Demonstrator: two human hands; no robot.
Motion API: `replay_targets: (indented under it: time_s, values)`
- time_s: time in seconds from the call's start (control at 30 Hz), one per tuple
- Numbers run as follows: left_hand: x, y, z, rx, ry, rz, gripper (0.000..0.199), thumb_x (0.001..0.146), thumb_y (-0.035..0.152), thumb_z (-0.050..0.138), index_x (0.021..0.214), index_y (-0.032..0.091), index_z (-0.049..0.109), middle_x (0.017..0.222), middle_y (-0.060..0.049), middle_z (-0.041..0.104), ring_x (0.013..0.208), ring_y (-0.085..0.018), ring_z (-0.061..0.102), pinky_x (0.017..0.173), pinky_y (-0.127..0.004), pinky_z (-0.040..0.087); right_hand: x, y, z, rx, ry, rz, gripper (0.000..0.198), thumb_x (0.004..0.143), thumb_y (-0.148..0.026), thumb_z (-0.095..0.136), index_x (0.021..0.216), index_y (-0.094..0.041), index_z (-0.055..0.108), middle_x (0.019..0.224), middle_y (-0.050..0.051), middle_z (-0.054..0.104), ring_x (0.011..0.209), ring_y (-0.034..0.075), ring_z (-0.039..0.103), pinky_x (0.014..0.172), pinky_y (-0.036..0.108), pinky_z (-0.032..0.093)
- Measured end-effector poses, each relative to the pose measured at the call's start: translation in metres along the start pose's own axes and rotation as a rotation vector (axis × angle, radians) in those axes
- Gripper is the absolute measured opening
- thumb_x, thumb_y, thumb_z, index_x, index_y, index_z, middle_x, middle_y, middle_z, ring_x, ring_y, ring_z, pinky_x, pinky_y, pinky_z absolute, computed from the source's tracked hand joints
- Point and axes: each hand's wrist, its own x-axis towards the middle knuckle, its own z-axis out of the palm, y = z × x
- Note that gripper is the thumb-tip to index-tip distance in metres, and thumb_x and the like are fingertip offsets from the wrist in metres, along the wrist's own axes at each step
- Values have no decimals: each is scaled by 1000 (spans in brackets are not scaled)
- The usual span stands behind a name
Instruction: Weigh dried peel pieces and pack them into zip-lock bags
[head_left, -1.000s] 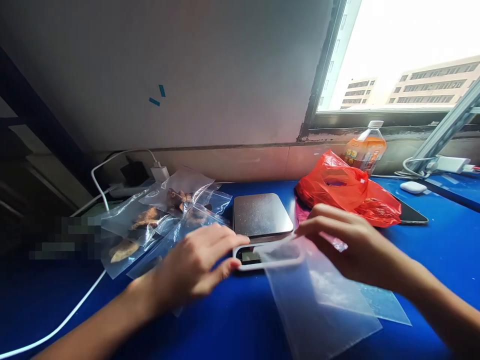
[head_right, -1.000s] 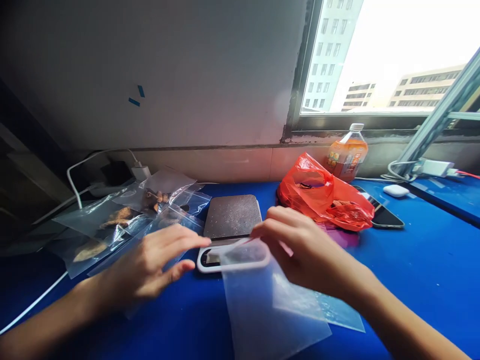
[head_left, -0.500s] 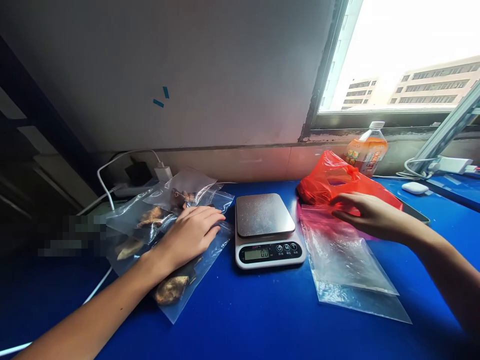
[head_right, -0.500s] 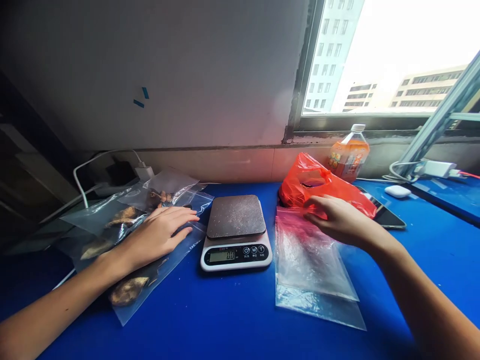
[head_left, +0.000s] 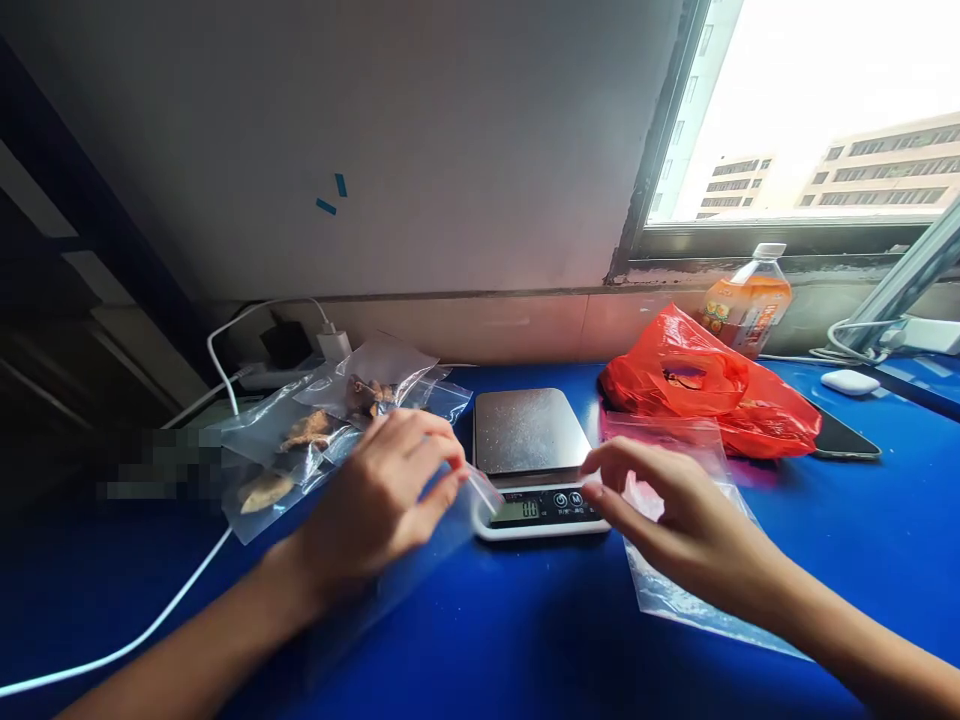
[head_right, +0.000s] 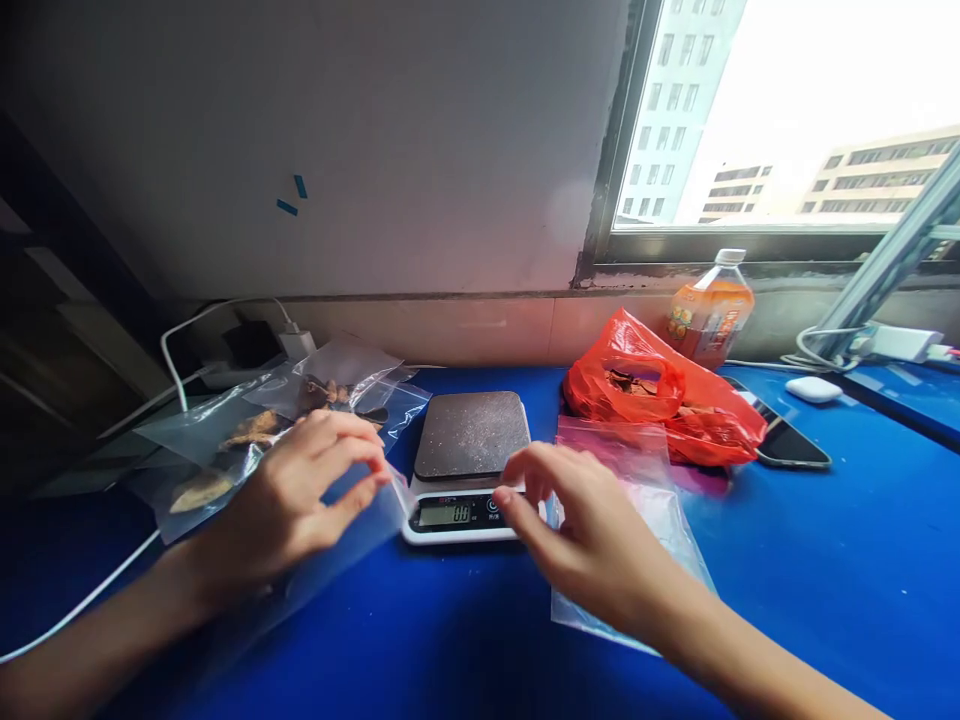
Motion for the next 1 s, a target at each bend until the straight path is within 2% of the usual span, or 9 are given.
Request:
replay_targets:
  time_s: [0.07,0.17,0.27,0.37,0.53,0.67,0.77,0.87,1.0]
  values:
    - [-1,28,-1,-111,49,71,10,93,14,56,87,17,62,92,-6,65,91,-20,60,87,-37,49,-6,-15,10,189,-148,78,25,98,-40,48,86,-21,58,70,0,60,62,13,55,52,24,44]
    - [-4,57,0,-219,44,186,11,93,11,55,86,17,63,90,-5,68,91,-19,61,90,-36,51,-14,-29,20,454,-277,64,13,98,-35,48,99,-22,47,77,-1,58,67,12,54,58,22,47]
    - [-5,63,0,-252,47,180,15,93,8,54,85,18,63,88,-5,68,90,-19,61,88,-33,53,-18,-34,25,637,-356,36,12,97,-30,47,102,-25,38,80,-2,53,68,11,50,60,21,47]
    - [-5,58,1,-287,24,172,18,93,7,52,84,18,63,89,-5,68,90,-19,60,87,-32,52,-19,-35,28,696,-356,45,12,96,-27,46,99,-25,35,78,-3,49,68,11,47,59,20,45]
    - [-7,61,2,-286,-67,241,26,97,7,41,86,17,61,94,-6,70,93,-19,60,94,-35,45,-19,-31,38,568,-226,-18,15,87,-17,47,90,-24,35,72,-4,45,62,10,40,55,19,41]
    - [-9,61,0,-318,-108,278,27,100,8,38,86,18,59,94,-2,72,93,-18,59,100,-36,37,-17,-24,40,437,-135,43,19,78,-8,46,85,-24,36,64,-6,41,57,10,38,49,18,36]
    - [-9,53,0,-320,-118,235,29,100,5,37,85,20,58,84,2,71,95,-18,56,103,-36,30,-15,-26,32,389,-171,18,14,83,-8,45,83,-22,45,65,-4,49,58,10,45,51,18,39]
    - [-9,44,4,-311,-95,186,28,97,3,40,86,21,57,80,5,70,96,-18,54,104,-36,25,-16,-33,22,314,-244,-61,9,91,-17,49,87,-20,56,78,-1,63,69,11,57,63,20,46]
    - [-9,36,9,-327,-50,157,23,100,9,44,85,21,56,77,6,69,99,-18,55,103,-35,26,-16,-38,17,243,-318,-99,6,91,-23,57,86,-19,58,81,0,64,72,11,59,67,21,47]
